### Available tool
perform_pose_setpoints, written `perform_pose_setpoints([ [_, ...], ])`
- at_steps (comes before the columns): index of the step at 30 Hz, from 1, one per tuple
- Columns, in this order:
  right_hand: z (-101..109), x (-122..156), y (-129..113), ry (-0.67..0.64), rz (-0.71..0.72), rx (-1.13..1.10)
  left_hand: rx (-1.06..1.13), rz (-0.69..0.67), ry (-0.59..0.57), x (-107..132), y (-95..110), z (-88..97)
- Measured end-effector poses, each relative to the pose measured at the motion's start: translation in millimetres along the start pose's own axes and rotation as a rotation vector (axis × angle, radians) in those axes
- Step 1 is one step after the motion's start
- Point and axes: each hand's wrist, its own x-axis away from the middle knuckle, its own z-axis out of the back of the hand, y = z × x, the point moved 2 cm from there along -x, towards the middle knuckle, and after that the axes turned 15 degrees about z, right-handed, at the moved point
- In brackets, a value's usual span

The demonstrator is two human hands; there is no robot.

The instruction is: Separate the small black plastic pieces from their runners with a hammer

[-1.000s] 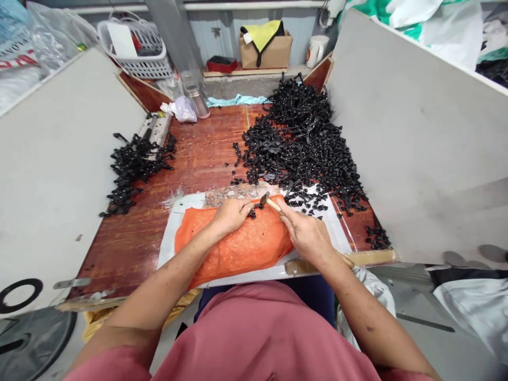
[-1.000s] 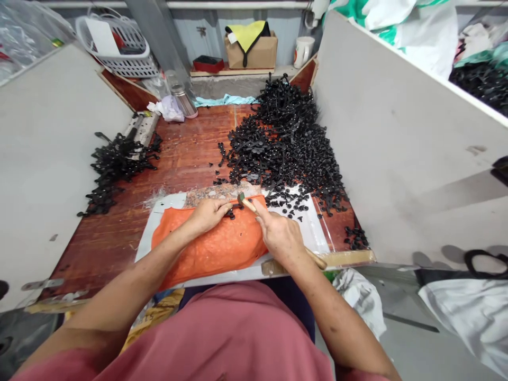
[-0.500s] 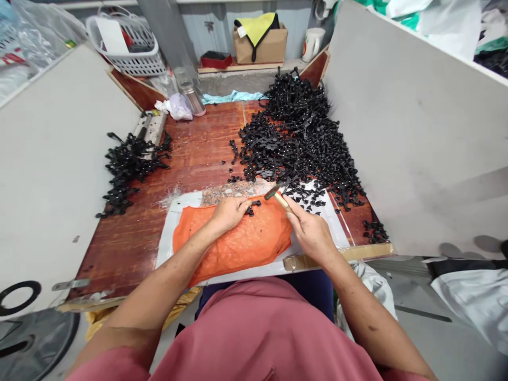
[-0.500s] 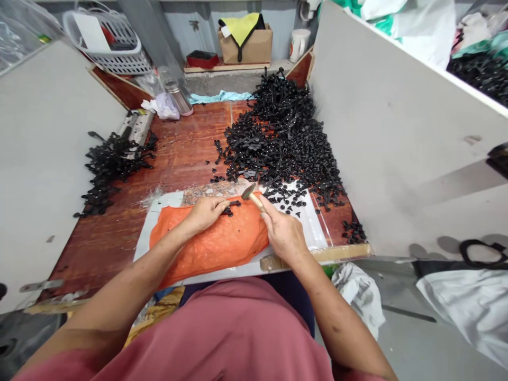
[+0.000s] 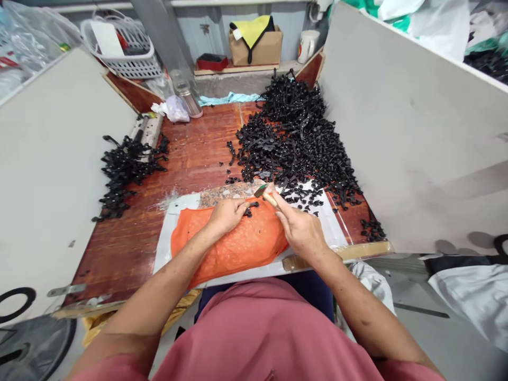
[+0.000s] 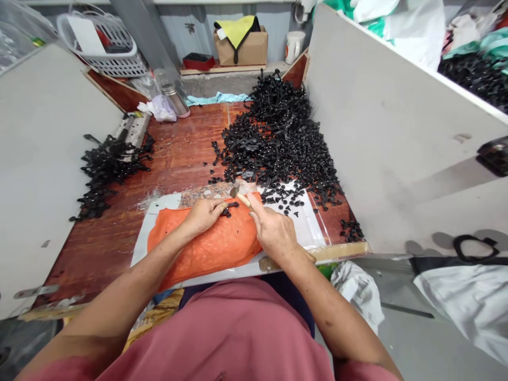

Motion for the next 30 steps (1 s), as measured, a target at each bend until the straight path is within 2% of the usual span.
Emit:
perform_pose_setpoints([
  [3, -6, 0, -1, -0.046, -0.018, -0.047, 0.001, -0.026, -0.01, 0, 1, 2.6],
  [4, -8, -1, 1, -0.018, -0.02, -0.091, 0.011, -0.055, -0.029, 2, 3, 4.1],
  [8, -7, -4, 10, 0.304, 0.054, -0.408, 0.112, -0.246, -0.142, 21, 18, 11.6],
  [9, -7, -5, 12, 0.357, 0.08, -0.509, 0.144, -0.276, -0.17, 27, 22, 12.7],
  [11, -9, -6, 12, 0.369, 0.11, -0.728, 0.208, -0.286, -0.219, 36, 30, 13.0],
  [13, -12, -4, 10, 0.344, 0.066, -0.918, 0.295, -0.257, -0.191, 41, 33, 11.8],
  [15, -14, 1, 6, 0.377, -0.035, -1.037, 0.408, -0.21, -0.053, 41, 32, 10.6],
  [17, -15, 7, 3, 0.445, -0.134, -1.089, 0.572, -0.119, 0.094, 41, 28, 8.2],
  [18, -15, 11, 1, 0.474, -0.163, -1.1, 0.665, -0.065, 0.116, 43, 26, 5.4],
  [19, -16, 14, -1, 0.498, -0.18, -1.101, 0.755, -0.017, 0.094, 45, 26, 1.3],
  [23, -21, 25, -12, 0.54, -0.18, -1.015, 1.039, 0.051, -0.187, 63, 44, -22.8],
  [24, -23, 27, -16, 0.533, -0.178, -0.993, 1.092, 0.066, -0.203, 67, 50, -28.3],
  [27, -26, 32, -28, 0.454, -0.163, -0.968, 1.165, 0.123, -0.149, 68, 64, -37.2],
  [30, -21, 43, -27, 0.391, -0.11, -0.956, 1.019, 0.098, -0.086, 48, 60, -27.5],
])
